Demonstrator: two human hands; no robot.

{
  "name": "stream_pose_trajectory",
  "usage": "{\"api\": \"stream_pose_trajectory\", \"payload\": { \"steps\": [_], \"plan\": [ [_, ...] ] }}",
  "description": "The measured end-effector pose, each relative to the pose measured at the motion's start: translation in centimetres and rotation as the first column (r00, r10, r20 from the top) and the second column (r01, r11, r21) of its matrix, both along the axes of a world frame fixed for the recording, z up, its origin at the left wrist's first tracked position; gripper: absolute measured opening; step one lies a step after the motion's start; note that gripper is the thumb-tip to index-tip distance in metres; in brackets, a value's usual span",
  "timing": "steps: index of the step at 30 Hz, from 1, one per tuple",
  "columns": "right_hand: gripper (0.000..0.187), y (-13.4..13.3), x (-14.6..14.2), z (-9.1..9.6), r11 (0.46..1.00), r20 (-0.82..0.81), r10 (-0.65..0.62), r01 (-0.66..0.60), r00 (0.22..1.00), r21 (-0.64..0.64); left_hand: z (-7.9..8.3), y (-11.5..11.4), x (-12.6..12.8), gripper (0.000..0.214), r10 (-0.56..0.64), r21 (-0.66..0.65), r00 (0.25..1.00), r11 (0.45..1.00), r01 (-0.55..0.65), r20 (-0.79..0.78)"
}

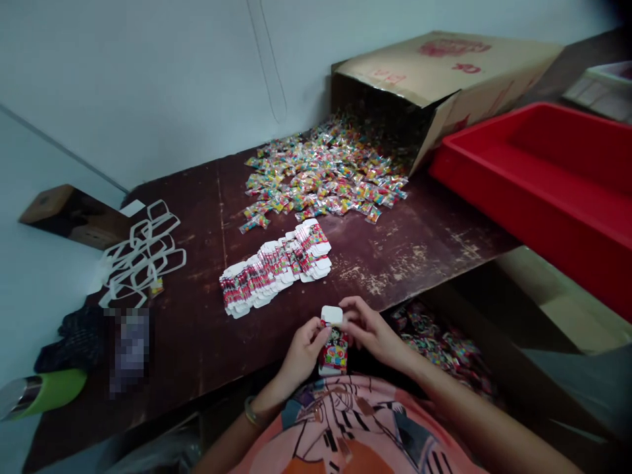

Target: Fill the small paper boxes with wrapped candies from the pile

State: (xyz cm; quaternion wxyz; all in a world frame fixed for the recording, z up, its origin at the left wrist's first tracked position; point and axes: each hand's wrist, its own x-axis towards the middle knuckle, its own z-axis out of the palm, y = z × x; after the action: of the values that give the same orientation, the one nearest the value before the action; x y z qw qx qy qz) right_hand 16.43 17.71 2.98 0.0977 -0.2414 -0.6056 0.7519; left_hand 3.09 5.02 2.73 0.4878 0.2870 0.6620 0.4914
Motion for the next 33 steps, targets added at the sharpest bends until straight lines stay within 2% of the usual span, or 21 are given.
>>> {"api": "stream_pose_trajectory", "payload": {
  "steps": [1, 3, 6, 8, 9, 11, 12, 13, 14, 16, 17, 18, 19, 20, 22, 24, 27, 33],
  "plan": [
    [0.033, -0.1, 0.3, -0.2, 0.992, 0.013, -0.012, 0.014, 1.0, -0.126, 0.4, -0.1, -0.1, 0.029, -0.04, -0.003, 0.999, 0.999, 0.04, -0.02],
    [0.033, 0.1, 0.6, -0.5, 0.938, 0.031, 0.011, 0.0, 0.999, -0.346, 1.2, -0.3, -0.1, 0.029, -0.092, -0.013, 0.994, 0.996, 0.091, -0.065],
    [0.034, 1.0, 0.5, -0.5, 0.85, 0.024, 0.114, -0.085, 0.993, -0.52, 2.0, -0.4, 0.2, 0.033, -0.122, -0.023, 0.989, 0.992, 0.121, -0.079],
    [0.035, 1.7, 0.1, -0.1, 0.786, 0.017, 0.227, -0.173, 0.974, -0.593, 2.3, -0.5, 0.6, 0.036, -0.095, -0.023, 0.995, 0.995, 0.096, 0.027],
    [0.036, 2.0, 0.0, 0.1, 0.755, 0.013, 0.286, -0.217, 0.958, -0.619, 2.3, -0.5, 0.9, 0.037, -0.068, -0.032, 0.989, 0.997, 0.073, 0.129],
    [0.037, 2.3, -0.4, 0.5, 0.724, 0.011, 0.369, -0.28, 0.929, -0.63, 2.4, -0.5, 1.3, 0.039, -0.006, -0.074, 0.921, 0.997, 0.038, 0.39],
    [0.037, 2.3, -0.5, 0.8, 0.74, 0.021, 0.39, -0.3, 0.92, -0.602, 2.4, -0.5, 1.5, 0.039, 0.02, -0.098, 0.86, 0.995, 0.034, 0.51],
    [0.036, 2.2, -0.6, 1.0, 0.779, 0.038, 0.397, -0.314, 0.917, -0.542, 2.4, -0.5, 1.6, 0.039, 0.044, -0.115, 0.796, 0.993, 0.032, 0.604],
    [0.033, 1.9, -0.7, 1.3, 0.836, 0.059, 0.387, -0.324, 0.92, -0.443, 2.3, -0.5, 1.7, 0.039, 0.065, -0.127, 0.74, 0.991, 0.028, 0.669],
    [0.027, 1.1, -0.7, 1.9, 0.939, 0.085, 0.328, -0.316, 0.941, -0.135, 2.2, -0.4, 1.9, 0.035, 0.112, -0.153, 0.671, 0.988, 0.003, 0.733],
    [0.026, 0.7, -0.6, 2.2, 0.955, 0.081, 0.291, -0.294, 0.953, 0.033, 2.2, -0.4, 1.9, 0.033, 0.137, -0.164, 0.655, 0.986, -0.02, 0.743],
    [0.028, 0.3, -0.6, 2.5, 0.949, 0.068, 0.257, -0.265, 0.964, 0.173, 2.2, -0.3, 1.9, 0.03, 0.159, -0.171, 0.647, 0.984, -0.044, 0.746],
    [0.033, 0.1, -0.5, 2.7, 0.934, 0.052, 0.23, -0.236, 0.972, 0.268, 2.2, -0.3, 1.8, 0.027, 0.171, -0.17, 0.644, 0.983, -0.064, 0.745],
    [0.037, -0.1, -0.5, 2.8, 0.925, 0.044, 0.217, -0.22, 0.975, 0.311, 2.2, -0.3, 1.8, 0.025, 0.172, -0.164, 0.644, 0.984, -0.073, 0.745],
    [0.036, -0.1, -0.4, 2.7, 0.944, 0.048, 0.218, -0.223, 0.975, 0.242, 2.3, -0.3, 1.8, 0.026, 0.143, -0.142, 0.635, 0.988, -0.053, 0.759],
    [0.035, 0.4, -0.3, 2.3, 0.967, 0.069, 0.244, -0.248, 0.967, 0.062, 2.2, -0.6, 1.7, 0.031, 0.091, -0.115, 0.612, 0.993, 0.001, 0.786],
    [0.04, 1.1, -0.2, 1.6, 0.954, 0.102, 0.277, -0.261, 0.956, -0.145, 1.9, -1.1, 1.6, 0.04, -0.004, -0.046, 0.624, 0.997, 0.064, 0.781],
    [0.037, 1.7, 0.2, 0.9, 0.965, 0.055, 0.235, -0.227, 0.97, -0.133, 1.7, -1.8, 1.4, 0.037, -0.068, -0.039, 0.717, 0.991, 0.132, 0.693]
  ]
}}
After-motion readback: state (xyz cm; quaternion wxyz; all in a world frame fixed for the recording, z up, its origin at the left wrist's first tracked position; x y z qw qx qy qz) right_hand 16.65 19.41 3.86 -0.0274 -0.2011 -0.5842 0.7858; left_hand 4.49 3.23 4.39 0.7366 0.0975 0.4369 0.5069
